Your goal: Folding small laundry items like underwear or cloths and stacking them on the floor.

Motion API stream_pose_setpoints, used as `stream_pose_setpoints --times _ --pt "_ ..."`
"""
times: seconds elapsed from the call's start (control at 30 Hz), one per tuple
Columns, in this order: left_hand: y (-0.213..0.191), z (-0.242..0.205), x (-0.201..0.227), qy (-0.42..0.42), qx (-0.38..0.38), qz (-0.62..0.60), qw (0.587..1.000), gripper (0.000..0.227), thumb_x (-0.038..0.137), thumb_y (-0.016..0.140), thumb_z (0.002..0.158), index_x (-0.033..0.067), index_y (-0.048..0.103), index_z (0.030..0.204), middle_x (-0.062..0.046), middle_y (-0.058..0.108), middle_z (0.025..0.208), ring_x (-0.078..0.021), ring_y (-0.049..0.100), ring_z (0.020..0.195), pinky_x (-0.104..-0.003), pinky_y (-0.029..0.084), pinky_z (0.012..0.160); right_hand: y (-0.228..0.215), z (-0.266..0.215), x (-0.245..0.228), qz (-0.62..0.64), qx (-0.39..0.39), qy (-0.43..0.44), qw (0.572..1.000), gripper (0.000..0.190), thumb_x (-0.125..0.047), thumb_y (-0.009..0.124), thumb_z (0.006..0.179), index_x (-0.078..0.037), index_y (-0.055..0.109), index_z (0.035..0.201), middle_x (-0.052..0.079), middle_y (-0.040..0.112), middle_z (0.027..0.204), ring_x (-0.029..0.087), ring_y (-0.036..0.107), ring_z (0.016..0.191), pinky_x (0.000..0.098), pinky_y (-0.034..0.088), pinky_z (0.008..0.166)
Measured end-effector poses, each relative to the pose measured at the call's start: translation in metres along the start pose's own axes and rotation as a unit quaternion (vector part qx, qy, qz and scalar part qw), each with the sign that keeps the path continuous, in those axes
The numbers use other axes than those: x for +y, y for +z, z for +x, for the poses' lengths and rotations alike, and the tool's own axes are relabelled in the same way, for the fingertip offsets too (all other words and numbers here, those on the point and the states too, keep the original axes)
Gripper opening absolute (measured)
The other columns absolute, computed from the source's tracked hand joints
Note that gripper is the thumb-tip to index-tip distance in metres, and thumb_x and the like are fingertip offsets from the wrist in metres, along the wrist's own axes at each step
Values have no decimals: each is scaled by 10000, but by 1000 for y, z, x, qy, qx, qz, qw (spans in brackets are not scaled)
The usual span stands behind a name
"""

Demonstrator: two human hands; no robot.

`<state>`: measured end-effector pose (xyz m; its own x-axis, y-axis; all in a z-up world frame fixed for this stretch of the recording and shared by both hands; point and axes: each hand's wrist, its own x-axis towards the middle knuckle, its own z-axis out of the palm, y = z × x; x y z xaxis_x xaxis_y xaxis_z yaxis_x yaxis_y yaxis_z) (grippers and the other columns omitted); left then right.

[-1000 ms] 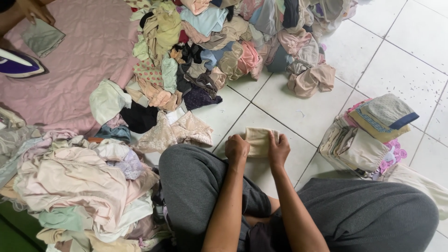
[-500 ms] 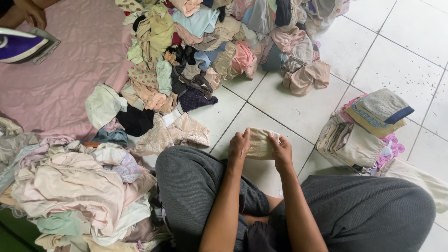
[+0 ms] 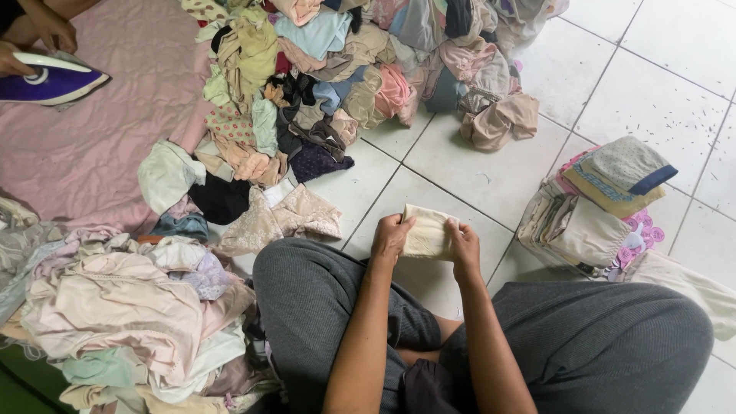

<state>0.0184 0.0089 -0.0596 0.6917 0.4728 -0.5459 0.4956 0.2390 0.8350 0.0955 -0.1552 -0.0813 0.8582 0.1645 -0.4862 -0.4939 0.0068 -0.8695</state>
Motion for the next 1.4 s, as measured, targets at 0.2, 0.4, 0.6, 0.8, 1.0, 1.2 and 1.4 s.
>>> stream_pose_setpoints --times 0.2,0.4,0.6,0.8,1.0,1.2,1.4 --pt "7 -17 10 21 9 0 1000 381 420 592 956 105 750 1100 -139 714 910 -253 662 892 -375 514 756 5 -3 9 -50 26 28 998 544 -515 646 986 28 679 981 125 635 767 195 633 633 387 567 534" --pt "0 11 -7 55 48 203 976 576 510 447 994 -8 662 1129 -260 662 1107 -434 628 1133 -514 514 950 10 -3 20 -206 98 -78 971 313 -382 595 1021 -138 747 899 50 684 752 187 627 752 361 492 677" --pt "11 -36 40 91 128 226 961 305 246 520 1001 -24 587 1126 -244 698 1070 -427 676 1062 -519 537 910 24 -27 4 -267 119 -134 947 328 -393 566 1030 -119 720 937 150 696 824 353 682 890 469 508 769" --pt "17 -22 25 79 148 196 966 264 247 475 1007 42 625 1075 -218 721 1029 -414 687 1034 -503 549 885 28 -31 6 -224 143 -169 949 220 -263 566 1032 -58 607 1102 153 710 797 299 683 759 434 505 699" --pt "20 -2 8 81 142 132 978 302 279 508 985 17 651 1031 -242 712 1014 -458 655 1044 -556 526 878 30 -31 -7 -185 116 -186 958 327 -242 644 1001 -9 525 1198 208 729 989 341 721 856 428 544 724" --pt "16 25 -21 -47 43 -188 980 467 265 838 782 -18 663 1109 -222 717 952 -317 708 886 -436 584 763 25 -23 3 -133 102 -171 971 279 -203 658 988 -79 542 1210 102 735 931 191 692 749 301 534 646" --pt "6 19 -15 -61 48 -206 975 413 172 853 757 0 646 1069 -226 715 864 -325 729 780 -412 607 644 29 -36 -4 -94 70 -168 979 269 -156 640 989 -64 528 1216 96 707 915 158 646 730 274 521 645"
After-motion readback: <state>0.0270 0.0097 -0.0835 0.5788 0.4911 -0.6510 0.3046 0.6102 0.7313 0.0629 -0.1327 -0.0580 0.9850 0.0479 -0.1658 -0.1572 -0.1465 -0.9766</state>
